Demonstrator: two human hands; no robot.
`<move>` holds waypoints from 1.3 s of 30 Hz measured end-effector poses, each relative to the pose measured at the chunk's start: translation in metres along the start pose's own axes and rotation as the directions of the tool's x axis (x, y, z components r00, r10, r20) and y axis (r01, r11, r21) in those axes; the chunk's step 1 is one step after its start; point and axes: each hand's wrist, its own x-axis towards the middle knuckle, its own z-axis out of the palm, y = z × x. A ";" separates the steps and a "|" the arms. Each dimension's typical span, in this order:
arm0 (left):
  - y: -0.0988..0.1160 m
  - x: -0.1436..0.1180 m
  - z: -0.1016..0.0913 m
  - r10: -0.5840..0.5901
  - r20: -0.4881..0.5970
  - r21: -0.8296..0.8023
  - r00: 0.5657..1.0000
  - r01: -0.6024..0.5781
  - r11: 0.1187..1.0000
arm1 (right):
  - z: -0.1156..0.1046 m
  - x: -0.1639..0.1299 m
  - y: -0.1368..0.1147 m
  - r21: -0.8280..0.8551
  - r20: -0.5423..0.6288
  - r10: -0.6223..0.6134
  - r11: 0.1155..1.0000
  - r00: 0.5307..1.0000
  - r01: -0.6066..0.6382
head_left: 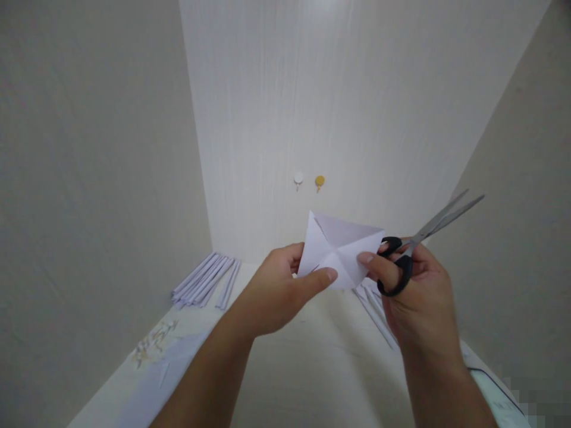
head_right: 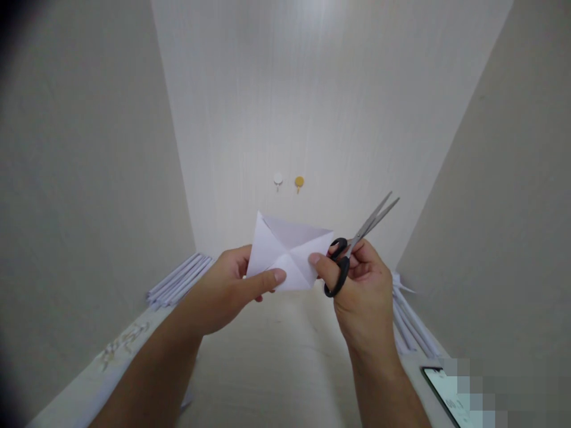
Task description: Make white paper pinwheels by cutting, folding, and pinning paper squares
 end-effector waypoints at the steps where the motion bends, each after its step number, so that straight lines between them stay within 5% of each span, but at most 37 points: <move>1: 0.001 -0.001 0.000 0.015 0.005 0.012 1.000 -0.015 1.000 | 0.001 -0.001 -0.001 0.009 0.007 0.015 1.000 1.000 -0.015; 8: 0.003 -0.005 -0.002 0.090 -0.200 0.056 0.976 -0.081 0.995 | 0.007 -0.004 -0.008 -0.119 0.128 0.145 0.984 0.981 -0.130; 12: 0.006 -0.008 -0.005 0.113 -0.360 0.139 0.926 -0.066 0.988 | 0.000 -0.005 -0.015 -0.242 0.274 0.245 0.954 0.930 -0.180; 14: 0.009 -0.009 -0.006 0.142 -0.453 0.160 0.880 -0.076 0.984 | -0.008 -0.003 -0.016 -0.339 0.388 0.330 0.919 0.860 -0.199; 18: 0.014 -0.008 -0.007 0.190 -0.579 0.175 0.793 -0.107 0.979 | -0.024 0.002 -0.015 -0.555 0.530 0.553 0.799 0.643 -0.231; 21: 0.016 -0.008 -0.007 0.189 -0.617 0.154 0.764 -0.118 0.981 | -0.027 0.005 -0.014 -0.636 0.547 0.618 0.745 0.564 -0.200; 39: 0.022 -0.013 -0.003 0.171 -0.595 0.133 0.785 -0.115 0.985 | -0.018 -0.004 -0.011 -0.607 0.585 0.567 0.780 0.580 -0.151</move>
